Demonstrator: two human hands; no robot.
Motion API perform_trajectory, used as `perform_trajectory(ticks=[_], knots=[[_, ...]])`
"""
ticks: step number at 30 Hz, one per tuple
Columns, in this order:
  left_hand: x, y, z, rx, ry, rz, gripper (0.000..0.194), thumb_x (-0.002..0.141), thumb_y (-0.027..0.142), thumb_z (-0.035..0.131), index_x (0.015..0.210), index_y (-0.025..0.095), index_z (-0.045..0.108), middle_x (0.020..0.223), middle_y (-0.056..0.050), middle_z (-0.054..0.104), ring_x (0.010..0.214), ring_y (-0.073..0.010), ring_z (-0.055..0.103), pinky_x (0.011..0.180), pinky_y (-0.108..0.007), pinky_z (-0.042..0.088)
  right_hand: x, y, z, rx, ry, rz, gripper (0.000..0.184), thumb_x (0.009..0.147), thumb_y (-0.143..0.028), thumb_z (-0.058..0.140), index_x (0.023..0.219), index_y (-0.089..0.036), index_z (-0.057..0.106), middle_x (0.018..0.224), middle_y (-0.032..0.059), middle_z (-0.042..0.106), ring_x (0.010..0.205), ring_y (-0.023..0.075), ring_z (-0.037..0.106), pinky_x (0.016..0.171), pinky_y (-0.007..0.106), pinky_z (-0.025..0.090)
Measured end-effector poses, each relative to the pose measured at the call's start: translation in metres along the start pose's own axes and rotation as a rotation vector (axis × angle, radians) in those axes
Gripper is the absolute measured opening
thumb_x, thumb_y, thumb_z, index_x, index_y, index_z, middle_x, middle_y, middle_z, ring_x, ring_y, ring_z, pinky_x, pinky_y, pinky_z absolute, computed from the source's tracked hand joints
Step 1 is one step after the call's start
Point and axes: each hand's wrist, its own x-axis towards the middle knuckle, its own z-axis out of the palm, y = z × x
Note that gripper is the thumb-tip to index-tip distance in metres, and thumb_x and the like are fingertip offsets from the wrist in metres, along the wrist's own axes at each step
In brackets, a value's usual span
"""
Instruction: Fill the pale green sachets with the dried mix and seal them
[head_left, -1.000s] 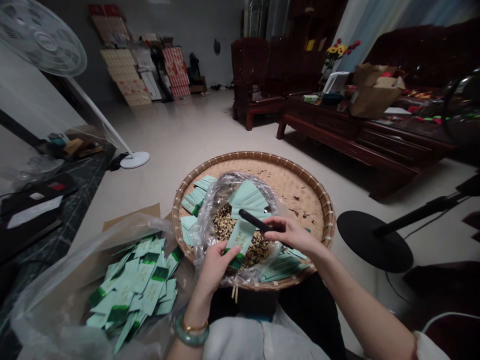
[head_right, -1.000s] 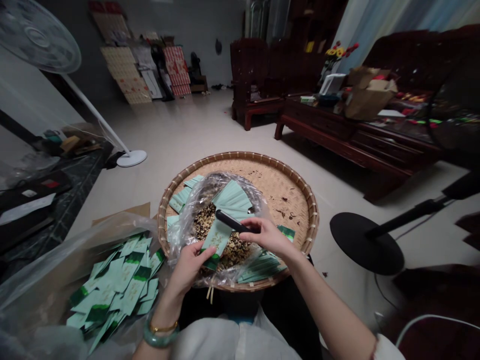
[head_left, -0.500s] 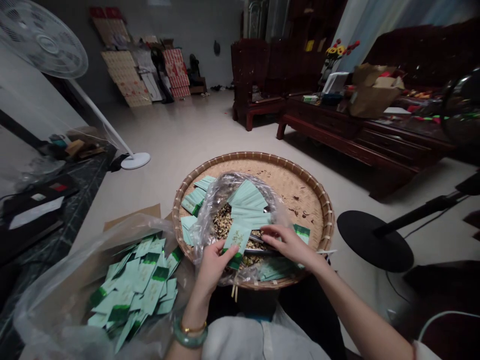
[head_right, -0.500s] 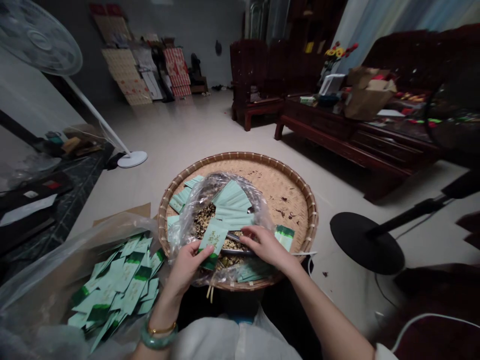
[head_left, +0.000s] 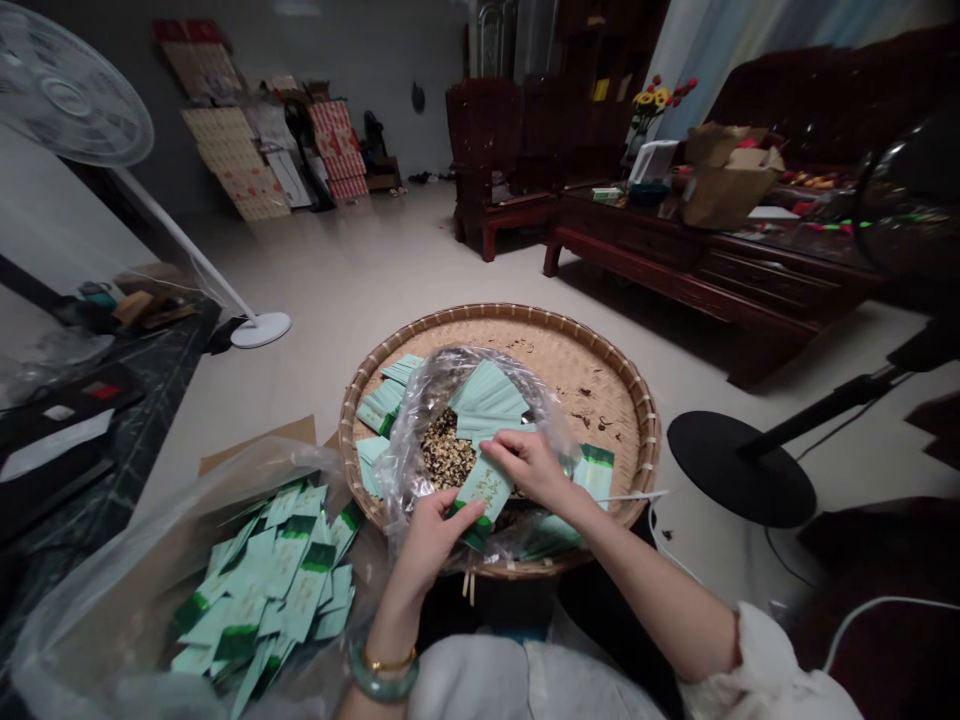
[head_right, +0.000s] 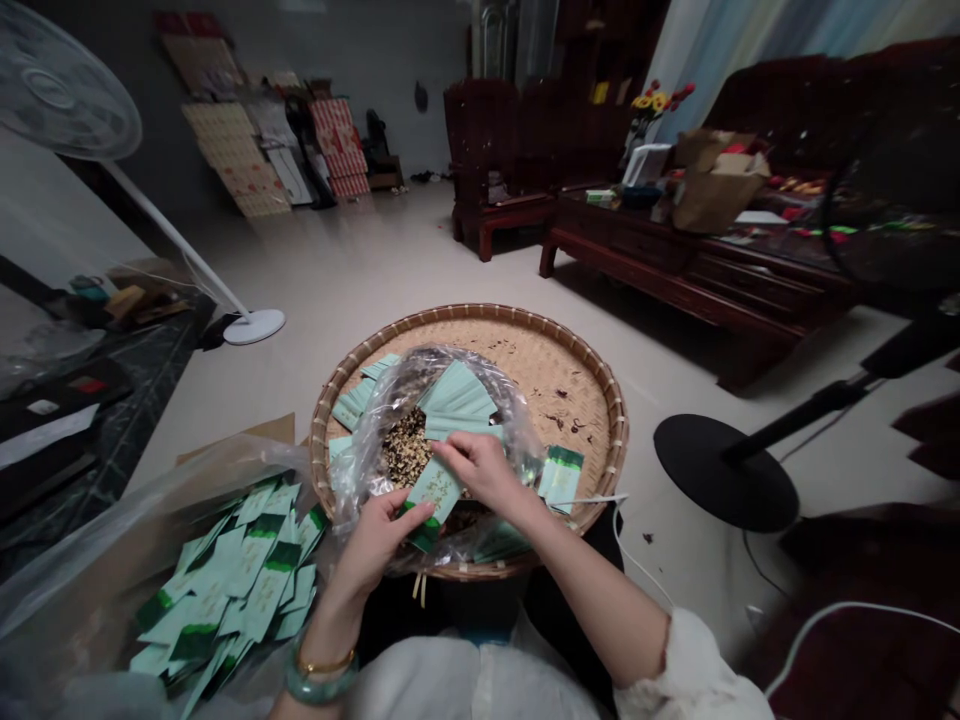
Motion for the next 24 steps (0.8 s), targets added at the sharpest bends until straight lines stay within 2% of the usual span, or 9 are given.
perform_trajectory(ticks=[2,4,7,9,11,14,18,21,24], knots=[[-0.001,-0.003,-0.001,-0.126,0.068,0.012,0.029,0.061,0.036,0.079,0.075,0.011,0.071,0.066,-0.004,0.070,0.058,-0.0147,0.061,0.056,-0.023,0.047,0.005,0.008,-0.009,0.075,0.065,0.108,0.048,0.090,-0.052,0.040,0.059,-0.017,0.054,0.045,-0.0049,0.037,0.043,0.0095,0.035,0.044,0.022,0.027],[-0.002,-0.005,-0.006,-0.358,0.253,0.098,0.033,0.058,0.039,0.081,0.079,0.014,0.070,0.069,-0.003,0.072,0.057,-0.0146,0.064,0.055,-0.023,0.048,0.010,0.017,-0.022,0.046,0.160,0.183,0.051,0.092,-0.051,0.031,0.070,-0.016,0.061,0.044,-0.0041,0.041,0.041,0.0109,0.039,0.044,0.022,0.030],[-0.006,-0.003,-0.019,-0.737,0.636,0.361,0.039,0.059,0.047,0.079,0.088,0.022,0.068,0.084,0.000,0.074,0.068,-0.0148,0.069,0.058,-0.021,0.051,0.012,0.032,-0.040,-0.312,0.166,0.121,0.033,0.091,-0.039,0.043,0.077,-0.017,0.065,0.060,0.0017,0.058,0.056,0.0144,0.053,0.055,0.024,0.038],[-0.008,0.001,-0.026,-0.867,0.716,0.451,0.044,0.063,0.052,0.075,0.099,0.028,0.067,0.098,0.001,0.073,0.081,-0.0145,0.069,0.066,-0.020,0.053,0.010,0.042,-0.045,-0.608,0.083,0.071,0.015,0.083,-0.029,0.056,0.087,-0.018,0.067,0.084,0.0065,0.066,0.079,0.0195,0.058,0.067,0.027,0.041],[-0.010,0.003,-0.028,-0.896,0.714,0.460,0.048,0.068,0.057,0.069,0.106,0.028,0.065,0.113,-0.002,0.069,0.090,-0.0159,0.068,0.070,-0.021,0.053,0.006,0.050,-0.044,-0.815,0.006,0.065,0.021,0.076,-0.022,0.065,0.097,-0.020,0.067,0.100,0.0092,0.065,0.094,0.0239,0.056,0.075,0.030,0.041],[-0.012,0.004,-0.024,-0.837,0.651,0.409,0.046,0.072,0.049,0.070,0.111,0.026,0.063,0.120,-0.006,0.065,0.096,-0.0180,0.067,0.075,-0.023,0.053,0.002,0.057,-0.039,-0.891,-0.031,0.081,0.015,0.076,-0.015,0.064,0.089,-0.021,0.069,0.094,0.0080,0.066,0.093,0.0241,0.056,0.075,0.030,0.042],[-0.010,-0.001,-0.011,-0.613,0.499,0.338,0.045,0.070,0.033,0.075,0.111,0.021,0.062,0.119,-0.011,0.064,0.105,-0.0233,0.063,0.083,-0.030,0.052,0.000,0.052,-0.042,-0.650,0.085,-0.107,0.014,0.082,-0.013,0.057,0.082,-0.021,0.069,0.084,0.0055,0.065,0.082,0.0194,0.059,0.072,0.029,0.046],[-0.007,-0.002,0.000,-0.535,0.386,0.235,0.048,0.074,0.035,0.071,0.118,0.020,0.058,0.127,-0.013,0.059,0.113,-0.0250,0.058,0.089,-0.034,0.050,-0.006,0.036,-0.042,-0.424,0.201,-0.368,0.015,0.086,-0.017,0.055,0.085,-0.022,0.069,0.088,0.0064,0.065,0.082,0.0172,0.061,0.072,0.028,0.049],[-0.004,-0.001,0.009,-0.557,0.270,0.078,0.056,0.071,0.036,0.074,0.122,0.018,0.057,0.123,-0.014,0.062,0.108,-0.0252,0.061,0.088,-0.035,0.052,-0.016,0.019,-0.033,-0.279,0.220,-0.484,0.015,0.087,-0.018,0.055,0.087,-0.023,0.069,0.094,0.0060,0.066,0.086,0.0160,0.063,0.075,0.028,0.051]])
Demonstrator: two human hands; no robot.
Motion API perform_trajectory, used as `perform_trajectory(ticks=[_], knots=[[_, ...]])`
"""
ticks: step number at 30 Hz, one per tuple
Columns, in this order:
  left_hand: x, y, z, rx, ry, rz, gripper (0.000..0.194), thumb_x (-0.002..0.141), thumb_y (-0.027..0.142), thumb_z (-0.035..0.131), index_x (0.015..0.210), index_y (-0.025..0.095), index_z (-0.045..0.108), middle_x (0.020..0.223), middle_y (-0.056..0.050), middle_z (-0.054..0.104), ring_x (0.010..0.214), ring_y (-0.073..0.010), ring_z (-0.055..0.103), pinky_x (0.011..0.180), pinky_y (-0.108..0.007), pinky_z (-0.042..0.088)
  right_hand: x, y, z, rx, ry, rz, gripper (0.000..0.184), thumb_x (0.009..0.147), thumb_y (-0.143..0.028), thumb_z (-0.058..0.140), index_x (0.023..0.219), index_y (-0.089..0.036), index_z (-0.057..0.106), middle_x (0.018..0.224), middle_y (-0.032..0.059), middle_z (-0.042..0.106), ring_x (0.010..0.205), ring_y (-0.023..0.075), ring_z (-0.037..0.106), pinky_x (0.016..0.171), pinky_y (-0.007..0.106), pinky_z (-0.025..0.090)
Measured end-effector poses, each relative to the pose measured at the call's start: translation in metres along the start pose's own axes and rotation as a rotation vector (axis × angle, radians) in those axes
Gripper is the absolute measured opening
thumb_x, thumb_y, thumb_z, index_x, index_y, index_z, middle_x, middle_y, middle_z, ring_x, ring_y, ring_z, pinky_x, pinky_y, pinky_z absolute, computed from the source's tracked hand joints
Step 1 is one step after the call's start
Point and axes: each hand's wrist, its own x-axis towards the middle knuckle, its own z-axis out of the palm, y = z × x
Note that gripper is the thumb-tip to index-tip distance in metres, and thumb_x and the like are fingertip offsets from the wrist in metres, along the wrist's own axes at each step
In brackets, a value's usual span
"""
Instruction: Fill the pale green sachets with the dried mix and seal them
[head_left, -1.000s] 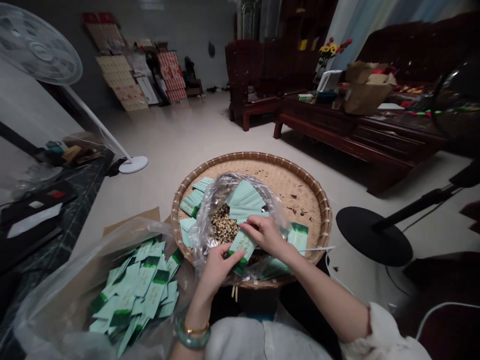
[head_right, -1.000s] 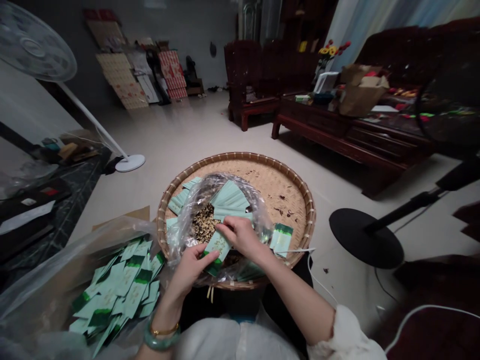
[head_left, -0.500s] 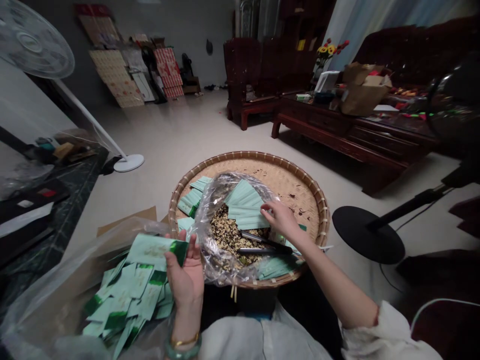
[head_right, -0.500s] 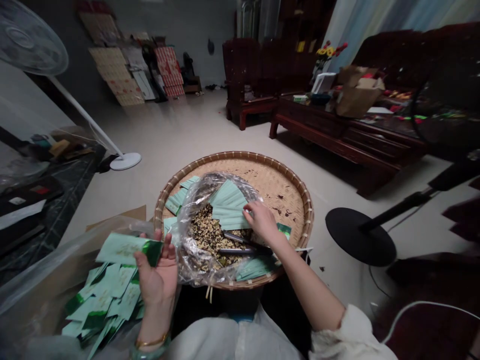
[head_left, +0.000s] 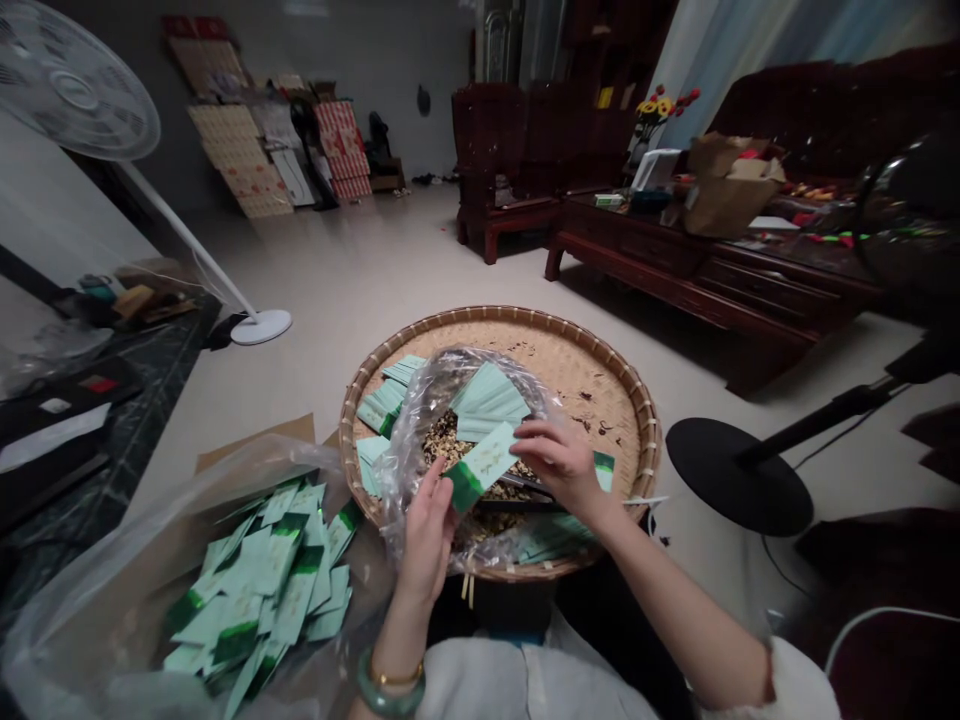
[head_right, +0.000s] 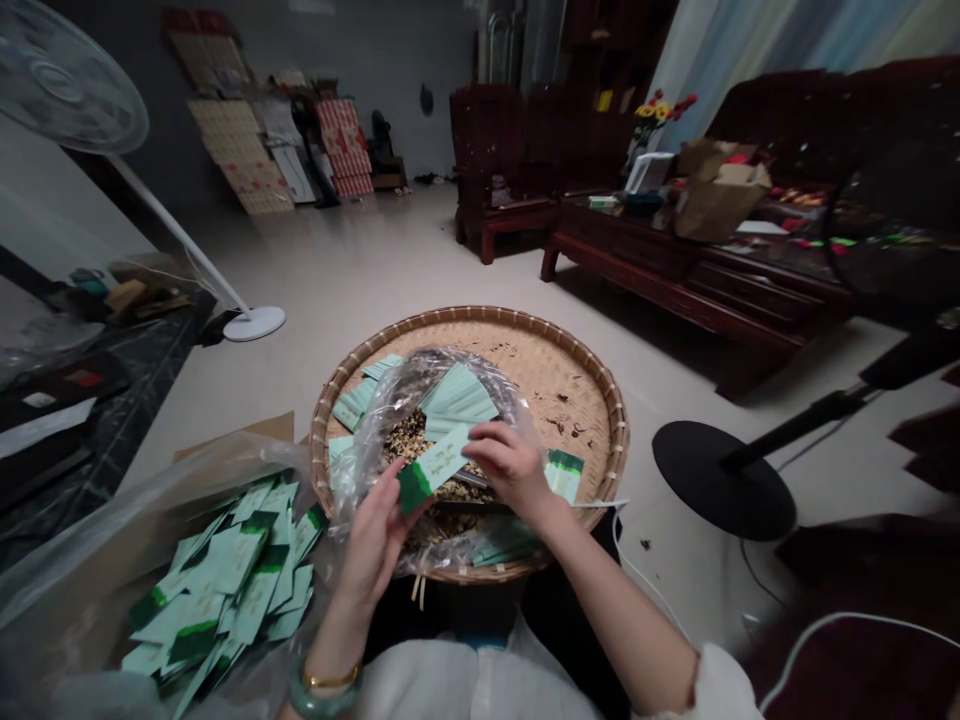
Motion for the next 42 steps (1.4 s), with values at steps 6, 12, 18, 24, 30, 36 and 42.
perform_trajectory(ticks=[6,12,18,24,30,36,42], knots=[[0.004,-0.007,0.002,0.106,0.066,-0.003,0.054,0.057,0.028,0.082,0.105,0.010,0.066,0.086,-0.008,0.074,0.074,-0.0172,0.068,0.071,-0.028,0.055,-0.006,-0.018,0.012,0.250,-0.017,0.325,0.026,0.090,-0.019,0.046,0.108,-0.022,0.065,0.109,0.0095,0.065,0.097,0.0181,0.064,0.078,0.031,0.054],[0.008,-0.018,-0.005,0.226,0.133,0.079,0.046,0.056,0.035,0.081,0.094,0.011,0.070,0.083,-0.007,0.074,0.070,-0.0149,0.067,0.070,-0.025,0.052,-0.006,-0.029,0.021,0.138,-0.089,0.373,0.036,0.089,-0.026,0.052,0.124,-0.021,0.058,0.114,0.0113,0.065,0.099,0.0208,0.062,0.079,0.032,0.054],[0.009,-0.022,-0.007,0.224,0.178,0.071,0.051,0.055,0.036,0.082,0.097,0.011,0.068,0.077,-0.006,0.073,0.065,-0.0147,0.065,0.066,-0.026,0.052,-0.013,-0.032,0.030,-0.089,0.028,0.121,0.038,0.090,-0.017,0.050,0.127,-0.020,0.055,0.111,0.0113,0.067,0.103,0.0217,0.061,0.089,0.036,0.050],[0.009,-0.021,-0.007,0.245,0.179,0.101,0.046,0.057,0.034,0.080,0.095,0.011,0.069,0.080,-0.006,0.074,0.067,-0.0144,0.065,0.068,-0.025,0.052,-0.015,-0.031,0.031,-0.032,0.032,0.196,0.031,0.089,-0.020,0.051,0.119,-0.021,0.060,0.111,0.0106,0.067,0.103,0.0223,0.061,0.089,0.038,0.050],[0.006,-0.015,-0.009,0.426,0.105,0.168,0.029,0.061,0.031,0.077,0.084,0.014,0.072,0.075,-0.004,0.073,0.063,-0.0140,0.063,0.063,-0.023,0.050,-0.007,-0.026,0.026,0.154,-0.015,0.489,0.014,0.080,-0.032,0.065,0.080,-0.018,0.064,0.083,0.0056,0.062,0.075,0.0173,0.060,0.060,0.026,0.049],[0.004,-0.013,-0.009,0.474,0.057,0.158,0.025,0.061,0.029,0.076,0.081,0.014,0.071,0.074,-0.004,0.072,0.066,-0.0151,0.064,0.064,-0.024,0.051,-0.005,-0.021,0.015,0.044,-0.105,0.391,0.016,0.082,-0.031,0.062,0.072,-0.019,0.066,0.074,0.0047,0.058,0.069,0.0174,0.055,0.060,0.029,0.045],[0.004,-0.017,-0.008,0.324,0.047,0.070,0.040,0.066,0.041,0.072,0.094,0.014,0.064,0.074,-0.003,0.070,0.056,-0.0137,0.062,0.057,-0.025,0.051,-0.007,-0.036,0.010,0.135,-0.162,0.266,0.010,0.084,-0.022,0.057,0.081,-0.019,0.066,0.080,0.0068,0.065,0.078,0.0191,0.058,0.070,0.031,0.047]])
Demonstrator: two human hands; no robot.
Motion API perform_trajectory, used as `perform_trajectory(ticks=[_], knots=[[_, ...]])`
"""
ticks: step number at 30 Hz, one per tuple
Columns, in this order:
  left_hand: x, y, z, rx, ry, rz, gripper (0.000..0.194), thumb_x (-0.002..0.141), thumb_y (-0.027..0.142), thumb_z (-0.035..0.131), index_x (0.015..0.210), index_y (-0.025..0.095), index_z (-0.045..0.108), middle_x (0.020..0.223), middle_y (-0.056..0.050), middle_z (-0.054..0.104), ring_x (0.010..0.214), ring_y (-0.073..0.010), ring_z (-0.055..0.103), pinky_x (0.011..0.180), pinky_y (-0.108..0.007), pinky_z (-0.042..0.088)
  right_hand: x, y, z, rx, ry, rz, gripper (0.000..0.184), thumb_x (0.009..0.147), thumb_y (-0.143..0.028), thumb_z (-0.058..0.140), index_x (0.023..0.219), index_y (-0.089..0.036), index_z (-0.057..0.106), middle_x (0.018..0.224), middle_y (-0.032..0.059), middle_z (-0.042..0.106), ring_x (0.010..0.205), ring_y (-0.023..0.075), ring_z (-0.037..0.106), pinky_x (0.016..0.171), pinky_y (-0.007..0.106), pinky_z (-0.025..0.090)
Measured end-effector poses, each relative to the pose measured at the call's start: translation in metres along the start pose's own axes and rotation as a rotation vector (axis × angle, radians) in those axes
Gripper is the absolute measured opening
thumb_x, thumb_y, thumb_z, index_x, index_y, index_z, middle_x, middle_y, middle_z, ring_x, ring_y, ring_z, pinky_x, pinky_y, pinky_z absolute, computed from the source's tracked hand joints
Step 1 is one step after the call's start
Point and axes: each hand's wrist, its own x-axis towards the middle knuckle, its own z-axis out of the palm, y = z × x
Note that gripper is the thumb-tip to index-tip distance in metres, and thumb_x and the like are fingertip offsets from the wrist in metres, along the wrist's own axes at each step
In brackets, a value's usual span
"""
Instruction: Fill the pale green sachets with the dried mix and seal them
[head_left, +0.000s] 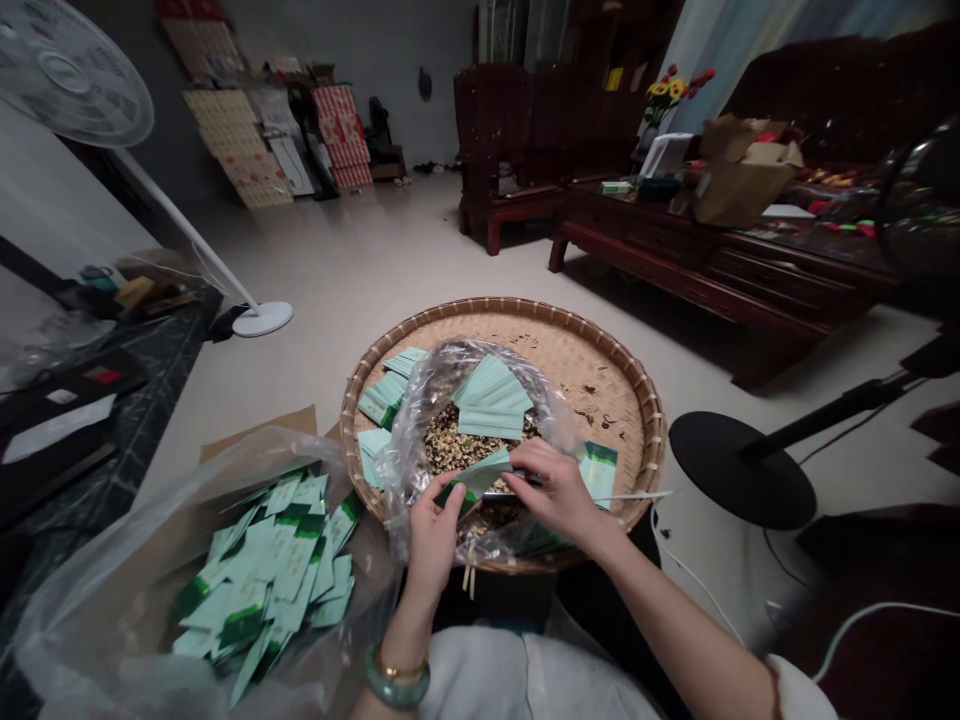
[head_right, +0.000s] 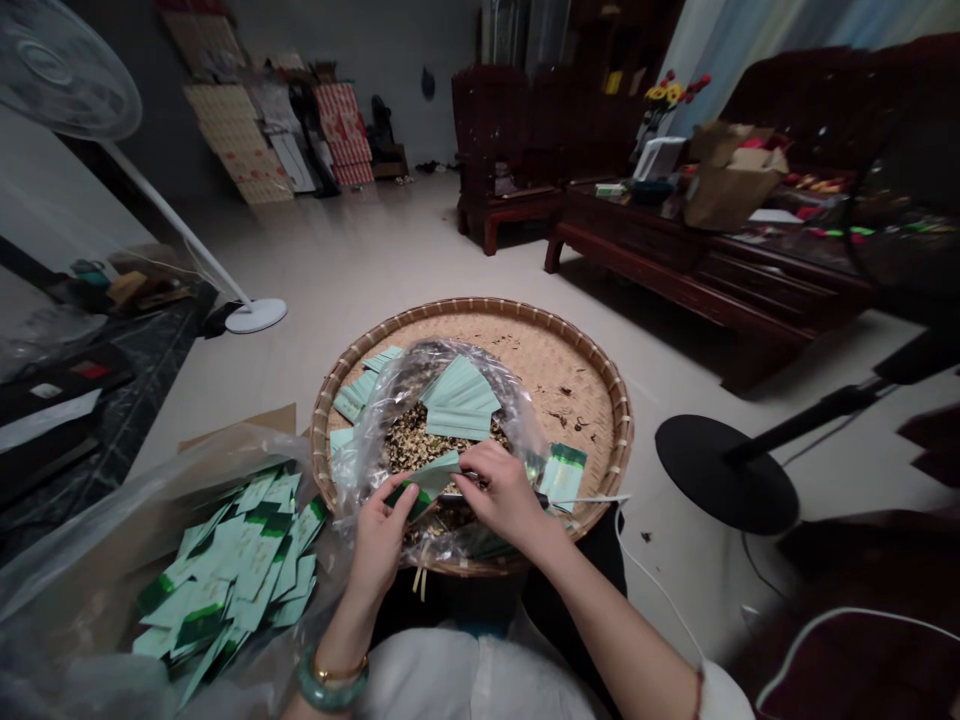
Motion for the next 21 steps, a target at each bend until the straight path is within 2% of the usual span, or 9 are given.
perform_trajectory(ticks=[6,13,15,18,21], knots=[[-0.003,-0.003,-0.004,0.114,-0.091,0.084,0.035,0.076,0.041,0.064,0.099,0.016,0.066,0.088,-0.006,0.071,0.076,-0.0181,0.065,0.071,-0.027,0.051,-0.004,0.001,0.005,0.257,-0.205,0.352,0.023,0.079,-0.037,0.063,0.074,-0.016,0.067,0.065,0.0006,0.063,0.061,0.0145,0.055,0.055,0.023,0.043],[-0.002,0.001,-0.006,0.151,-0.091,0.180,0.032,0.084,0.042,0.054,0.098,0.017,0.068,0.097,-0.009,0.071,0.095,-0.0233,0.064,0.087,-0.034,0.048,-0.007,0.007,-0.001,0.414,-0.294,0.435,0.038,0.085,-0.048,0.049,0.066,-0.016,0.057,0.056,-0.0035,0.049,0.052,0.0098,0.041,0.050,0.020,0.033],[-0.003,0.000,-0.006,0.266,-0.040,0.324,0.031,0.086,0.037,0.052,0.106,0.018,0.065,0.111,-0.011,0.068,0.107,-0.0249,0.060,0.095,-0.038,0.043,-0.008,0.009,-0.002,0.382,-0.296,0.427,0.039,0.086,-0.048,0.048,0.063,-0.017,0.053,0.055,-0.0041,0.045,0.051,0.0095,0.038,0.049,0.020,0.032],[-0.006,-0.001,-0.004,0.641,0.002,0.674,0.041,0.081,0.029,0.060,0.121,0.019,0.058,0.131,-0.012,0.057,0.128,-0.0296,0.042,0.106,-0.047,0.029,-0.010,0.012,0.000,0.277,-0.279,0.371,0.041,0.087,-0.045,0.046,0.056,-0.019,0.044,0.052,-0.0045,0.040,0.050,0.0097,0.034,0.048,0.021,0.028],[-0.009,-0.002,-0.004,0.985,-0.090,0.868,0.054,0.080,0.025,0.062,0.132,0.020,0.050,0.132,-0.013,0.056,0.128,-0.0344,0.039,0.103,-0.054,0.028,-0.012,0.010,0.002,0.206,-0.299,0.329,0.039,0.089,-0.041,0.043,0.057,-0.019,0.045,0.054,-0.0035,0.043,0.052,0.0110,0.037,0.051,0.022,0.030]])
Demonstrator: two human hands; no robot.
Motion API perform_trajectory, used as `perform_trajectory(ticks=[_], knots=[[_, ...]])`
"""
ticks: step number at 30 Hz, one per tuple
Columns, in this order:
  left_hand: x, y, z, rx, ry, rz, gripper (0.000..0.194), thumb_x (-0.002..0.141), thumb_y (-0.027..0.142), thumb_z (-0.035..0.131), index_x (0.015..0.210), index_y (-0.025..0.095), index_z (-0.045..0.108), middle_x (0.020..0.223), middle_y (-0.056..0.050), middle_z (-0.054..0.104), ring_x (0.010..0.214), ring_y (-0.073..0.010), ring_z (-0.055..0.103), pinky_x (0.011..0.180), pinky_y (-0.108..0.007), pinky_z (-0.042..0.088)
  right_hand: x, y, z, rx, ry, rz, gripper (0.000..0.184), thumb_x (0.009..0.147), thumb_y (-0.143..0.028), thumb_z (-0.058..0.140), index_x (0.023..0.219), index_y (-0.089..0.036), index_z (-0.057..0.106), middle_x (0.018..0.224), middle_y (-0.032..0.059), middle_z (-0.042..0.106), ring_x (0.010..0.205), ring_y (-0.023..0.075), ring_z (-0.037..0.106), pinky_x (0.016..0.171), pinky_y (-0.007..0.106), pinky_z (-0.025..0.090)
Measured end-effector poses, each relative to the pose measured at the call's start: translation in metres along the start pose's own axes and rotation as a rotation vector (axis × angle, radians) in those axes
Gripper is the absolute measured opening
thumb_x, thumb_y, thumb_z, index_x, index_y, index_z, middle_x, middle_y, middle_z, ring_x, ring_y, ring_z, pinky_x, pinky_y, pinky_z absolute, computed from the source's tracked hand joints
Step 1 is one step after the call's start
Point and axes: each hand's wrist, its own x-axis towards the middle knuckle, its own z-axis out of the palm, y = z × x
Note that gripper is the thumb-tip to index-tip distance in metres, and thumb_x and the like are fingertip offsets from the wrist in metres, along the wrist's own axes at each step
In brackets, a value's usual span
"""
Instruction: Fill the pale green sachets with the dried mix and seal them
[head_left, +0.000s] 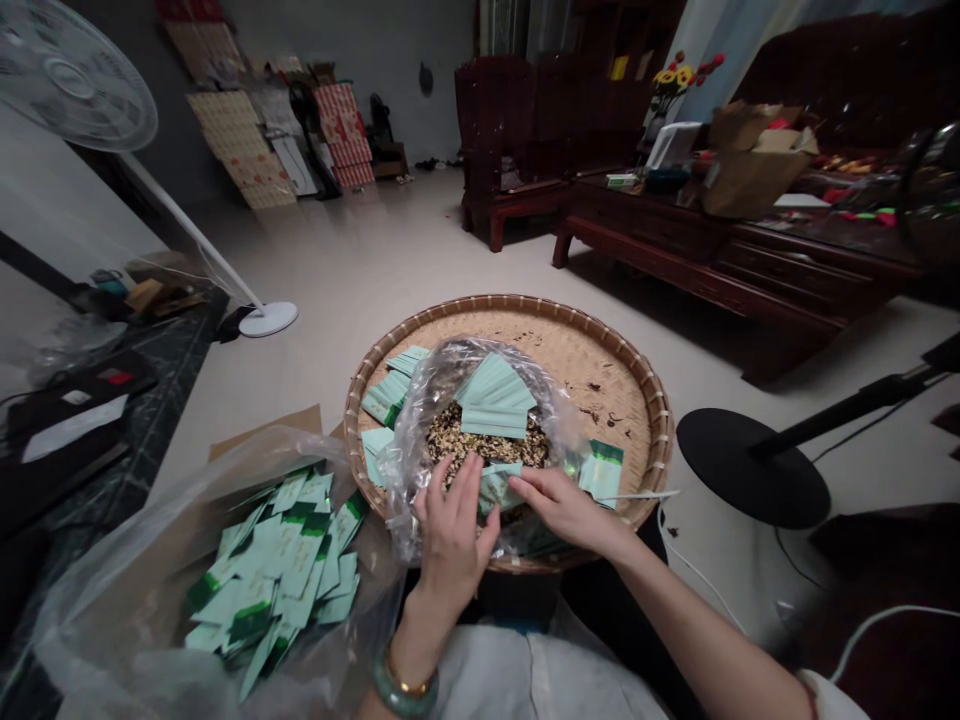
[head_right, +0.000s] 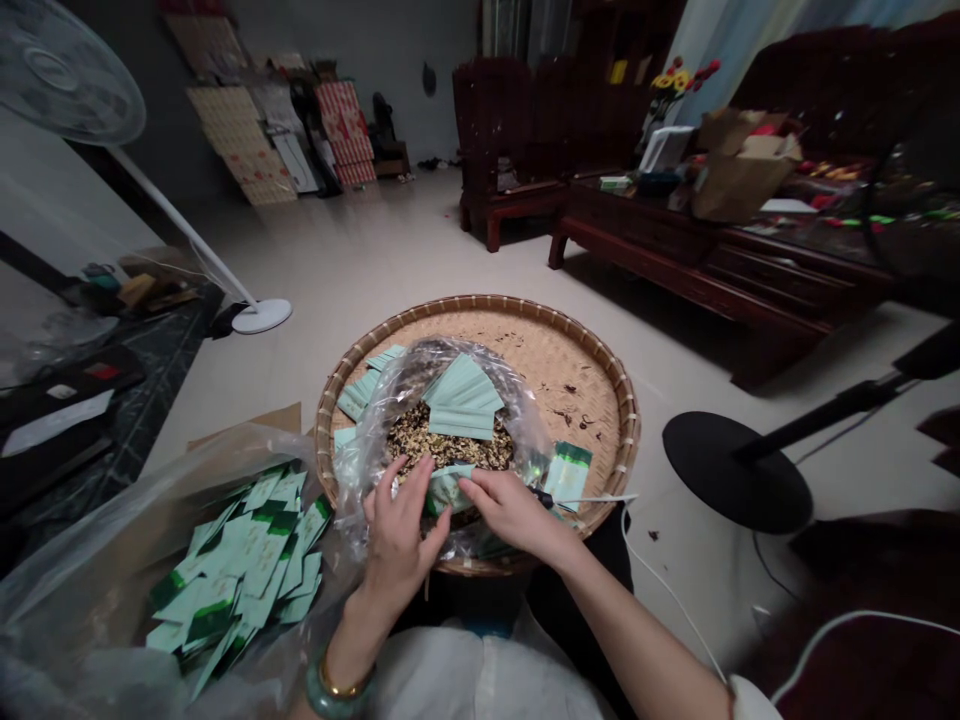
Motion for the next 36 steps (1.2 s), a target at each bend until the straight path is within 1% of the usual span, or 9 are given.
perform_trajectory(ticks=[3,8,16,20,22,24,28,32,36], knots=[[0.000,-0.001,0.001,0.088,-0.090,0.088,0.056,0.082,0.021,0.060,0.135,0.022,0.045,0.126,-0.012,0.060,0.116,-0.0330,0.048,0.096,-0.052,0.037,-0.001,-0.003,0.000,0.041,-0.051,0.010,0.036,0.090,-0.041,0.042,0.065,-0.019,0.054,0.062,-0.0014,0.053,0.059,0.0134,0.045,0.057,0.024,0.036],[0.000,-0.006,0.004,0.008,-0.085,0.117,0.056,0.081,0.008,0.054,0.135,0.018,0.042,0.124,-0.011,0.060,0.109,-0.0270,0.051,0.093,-0.044,0.045,0.000,-0.003,-0.001,0.160,-0.097,0.066,0.036,0.090,-0.045,0.041,0.075,-0.018,0.059,0.068,-0.0005,0.058,0.063,0.0145,0.049,0.062,0.025,0.040],[-0.005,-0.007,0.006,-0.026,-0.008,0.014,0.049,0.070,0.003,0.058,0.116,0.016,0.053,0.106,-0.010,0.063,0.101,-0.0261,0.054,0.089,-0.045,0.048,0.001,-0.020,-0.007,0.111,-0.134,0.100,0.046,0.087,-0.054,0.044,0.067,-0.015,0.059,0.066,-0.0001,0.059,0.065,0.0142,0.053,0.064,0.026,0.044],[-0.004,-0.011,0.004,-0.067,0.047,-0.098,0.044,0.066,0.004,0.059,0.108,0.018,0.054,0.101,-0.009,0.062,0.095,-0.0248,0.056,0.077,-0.040,0.053,0.019,-0.030,-0.023,0.317,0.033,0.128,0.050,0.089,-0.055,0.040,0.072,-0.015,0.064,0.068,0.0045,0.066,0.070,0.0168,0.063,0.074,0.031,0.050],[-0.004,-0.012,0.003,-0.095,0.076,-0.154,0.043,0.067,0.007,0.060,0.108,0.018,0.054,0.102,-0.009,0.061,0.092,-0.0234,0.057,0.067,-0.034,0.054,0.036,-0.026,-0.024,0.260,0.102,0.104,0.035,0.087,-0.047,0.049,0.084,-0.016,0.065,0.077,0.0055,0.069,0.075,0.0182,0.065,0.068,0.030,0.052],[-0.004,-0.013,0.002,-0.116,0.104,-0.179,0.044,0.067,0.008,0.061,0.109,0.017,0.054,0.102,-0.009,0.060,0.089,-0.0221,0.058,0.063,-0.031,0.054,0.058,-0.017,-0.017,0.072,0.021,0.010,0.020,0.082,-0.028,0.058,0.096,-0.016,0.066,0.091,0.0069,0.070,0.085,0.0195,0.066,0.075,0.032,0.052],[-0.006,-0.012,0.000,-0.142,0.114,-0.198,0.044,0.066,0.007,0.061,0.108,0.017,0.054,0.104,-0.009,0.060,0.089,-0.0215,0.058,0.064,-0.031,0.054,0.103,0.002,0.012,-0.260,-0.278,-0.232,0.056,0.067,0.000,0.061,0.120,-0.017,0.058,0.123,0.0122,0.061,0.109,0.0236,0.059,0.094,0.038,0.045],[-0.010,-0.014,-0.003,-0.164,0.110,-0.220,0.045,0.066,0.007,0.061,0.109,0.017,0.055,0.105,-0.010,0.060,0.090,-0.0217,0.058,0.066,-0.032,0.055,0.135,0.013,0.041,-0.430,-0.469,-0.360,0.078,0.057,-0.005,0.074,0.130,-0.015,0.048,0.133,0.0151,0.052,0.120,0.0263,0.050,0.101,0.036,0.039],[-0.012,-0.017,-0.003,-0.172,0.106,-0.227,0.045,0.066,0.007,0.061,0.110,0.017,0.054,0.106,-0.010,0.060,0.092,-0.0223,0.058,0.068,-0.033,0.055,0.145,0.017,0.055,-0.547,-0.444,-0.350,0.071,0.059,-0.014,0.076,0.125,-0.011,0.049,0.118,0.0154,0.058,0.107,0.0278,0.057,0.090,0.036,0.046]])
